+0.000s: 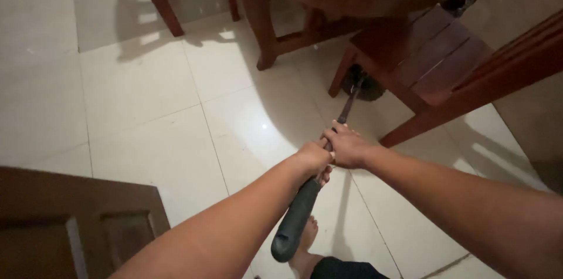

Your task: The person mops a tiled floor using a spin mop, moving around a dining table and chairs. A cat is resting on a chair nearby. The person briefly adjusts a chair to continue mopping.

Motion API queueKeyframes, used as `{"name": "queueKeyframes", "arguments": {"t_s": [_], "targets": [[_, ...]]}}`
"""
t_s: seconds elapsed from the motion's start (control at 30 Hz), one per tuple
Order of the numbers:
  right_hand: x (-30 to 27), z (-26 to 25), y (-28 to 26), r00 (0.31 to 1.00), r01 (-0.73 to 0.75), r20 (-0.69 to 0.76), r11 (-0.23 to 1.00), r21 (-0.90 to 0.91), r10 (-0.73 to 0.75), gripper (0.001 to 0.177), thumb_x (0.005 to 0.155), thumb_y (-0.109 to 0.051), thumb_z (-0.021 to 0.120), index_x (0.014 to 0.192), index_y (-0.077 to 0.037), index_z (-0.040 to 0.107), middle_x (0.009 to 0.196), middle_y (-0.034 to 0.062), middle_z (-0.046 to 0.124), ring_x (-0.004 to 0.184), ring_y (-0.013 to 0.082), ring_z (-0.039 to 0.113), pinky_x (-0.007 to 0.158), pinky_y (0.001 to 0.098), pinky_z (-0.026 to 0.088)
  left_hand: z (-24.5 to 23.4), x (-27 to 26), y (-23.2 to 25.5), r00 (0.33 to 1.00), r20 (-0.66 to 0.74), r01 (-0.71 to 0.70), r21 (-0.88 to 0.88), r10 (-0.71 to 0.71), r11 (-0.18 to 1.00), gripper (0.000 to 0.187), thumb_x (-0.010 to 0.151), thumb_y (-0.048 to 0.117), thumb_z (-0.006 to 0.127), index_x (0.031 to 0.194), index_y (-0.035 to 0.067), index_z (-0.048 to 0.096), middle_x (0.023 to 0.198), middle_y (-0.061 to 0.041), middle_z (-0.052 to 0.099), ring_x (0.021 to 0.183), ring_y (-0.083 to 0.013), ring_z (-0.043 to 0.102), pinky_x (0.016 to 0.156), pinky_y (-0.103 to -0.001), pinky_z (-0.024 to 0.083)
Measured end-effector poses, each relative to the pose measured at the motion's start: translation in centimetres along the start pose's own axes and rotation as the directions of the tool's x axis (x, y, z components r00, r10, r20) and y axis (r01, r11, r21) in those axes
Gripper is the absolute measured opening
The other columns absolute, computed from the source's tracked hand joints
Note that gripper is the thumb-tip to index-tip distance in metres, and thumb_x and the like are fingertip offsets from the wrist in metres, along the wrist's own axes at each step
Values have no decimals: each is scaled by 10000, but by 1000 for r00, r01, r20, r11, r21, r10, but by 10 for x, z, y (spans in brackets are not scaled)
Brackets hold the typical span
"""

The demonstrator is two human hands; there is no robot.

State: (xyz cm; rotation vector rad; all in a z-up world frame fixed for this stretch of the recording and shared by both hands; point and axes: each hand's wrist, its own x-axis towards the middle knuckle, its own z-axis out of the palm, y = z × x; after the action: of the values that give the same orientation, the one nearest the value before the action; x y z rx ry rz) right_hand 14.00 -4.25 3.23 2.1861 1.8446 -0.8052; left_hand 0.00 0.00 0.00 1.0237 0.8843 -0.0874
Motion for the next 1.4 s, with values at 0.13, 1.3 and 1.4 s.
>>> {"name": "queueKeyframes", "arguments": {"t_s": [0.13, 1.3, 1.4], "targets": [[-38, 12, -47, 1000, -13, -23, 1000, 12, 14, 611, 794, -471, 759, 1337, -256, 581, 1568, 194, 334, 1456, 393, 340, 1183, 500, 326, -6, -57, -23, 997, 6, 79, -67, -79, 995, 427, 1026, 157, 511, 1445, 225, 461, 712, -92, 550, 494, -211, 537, 414, -404, 461], [-60, 1, -205, 943, 334, -107, 887, 319, -316, 422, 763, -212, 795, 1137, -101, 635, 1347, 148, 514, 1370, 496, 372, 1258, 560, 115, -82, -256, -18, 944, -245, 193, -125, -219, 973, 657, 1005, 209, 548, 1603, 356, 320, 675, -86, 533, 481, -208, 510, 423, -387, 452], [-12, -8, -163, 935, 354, -116, 889, 289, -335, 459, 753, -216, 795, 1167, -117, 626, 1333, 150, 516, 1335, 477, 412, 1258, 554, 123, -87, -192, -1, 959, -256, 113, -56, -124, 992, 630, 1006, 204, 544, 1591, 329, 344, 654, -105, 528, 473, -230, 528, 424, -411, 481]]}}
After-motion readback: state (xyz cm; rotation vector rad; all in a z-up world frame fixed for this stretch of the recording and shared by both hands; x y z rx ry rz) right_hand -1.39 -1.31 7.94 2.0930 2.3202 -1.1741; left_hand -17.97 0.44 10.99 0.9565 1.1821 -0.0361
